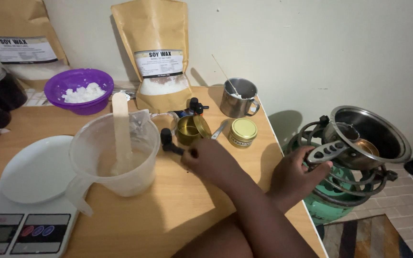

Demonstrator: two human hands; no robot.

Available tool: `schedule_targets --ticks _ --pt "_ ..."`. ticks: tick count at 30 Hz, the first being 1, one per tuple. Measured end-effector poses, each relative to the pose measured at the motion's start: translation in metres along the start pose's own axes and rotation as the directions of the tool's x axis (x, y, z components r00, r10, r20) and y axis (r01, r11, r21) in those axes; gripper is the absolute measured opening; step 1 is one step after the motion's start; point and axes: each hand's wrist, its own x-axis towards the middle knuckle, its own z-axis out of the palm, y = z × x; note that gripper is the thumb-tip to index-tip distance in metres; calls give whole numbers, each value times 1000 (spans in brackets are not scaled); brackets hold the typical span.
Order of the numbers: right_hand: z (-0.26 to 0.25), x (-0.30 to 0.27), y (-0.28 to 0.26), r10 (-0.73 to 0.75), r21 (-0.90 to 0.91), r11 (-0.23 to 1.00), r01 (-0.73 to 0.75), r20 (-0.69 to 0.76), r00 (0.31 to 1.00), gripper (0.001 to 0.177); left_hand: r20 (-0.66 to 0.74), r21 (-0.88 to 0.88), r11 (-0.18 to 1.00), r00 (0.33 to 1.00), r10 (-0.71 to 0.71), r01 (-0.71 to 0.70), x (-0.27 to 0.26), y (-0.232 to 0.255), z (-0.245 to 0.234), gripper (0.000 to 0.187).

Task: The person is preparing candle tins by placing them in a pot on a stove and using a thermometer to monitor the process, followed by cleaning their hands.

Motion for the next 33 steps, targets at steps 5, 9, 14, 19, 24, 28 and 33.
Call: schedule_targets --ticks 5,9,14,19,24,28,33 --pt "-13 9 14 208 324 934 -152 -145 967 35 -8 13 999 999 39 -39 6 -8 -2 62" --pt "-18 6 16 320 677 727 -114 -186 929 28 -40 56 998 999 9 -7 9 -14 -6 57" --pt "-37 -4 11 351 762 628 -156 -99 931 36 -59 110 993 998 -26 33 12 -20 -6 50" --pt "-87 -35 0 360 618 768 -165 -204 910 32 -84 159 985 995 -54 67 15 -21 -1 43" --pt "-116 -58 5 406 686 723 -81 -328 853 29 -88 203 975 994 -72 89 23 -23 10 37" --pt "-131 -73 3 416 703 709 -60 -348 840 33 -107 193 977 991 -76 95 32 -34 28 35" --pt "-137 -78 12 365 672 740 -27 -368 855 38 -102 67 994 991 -81 88 27 -30 24 44"
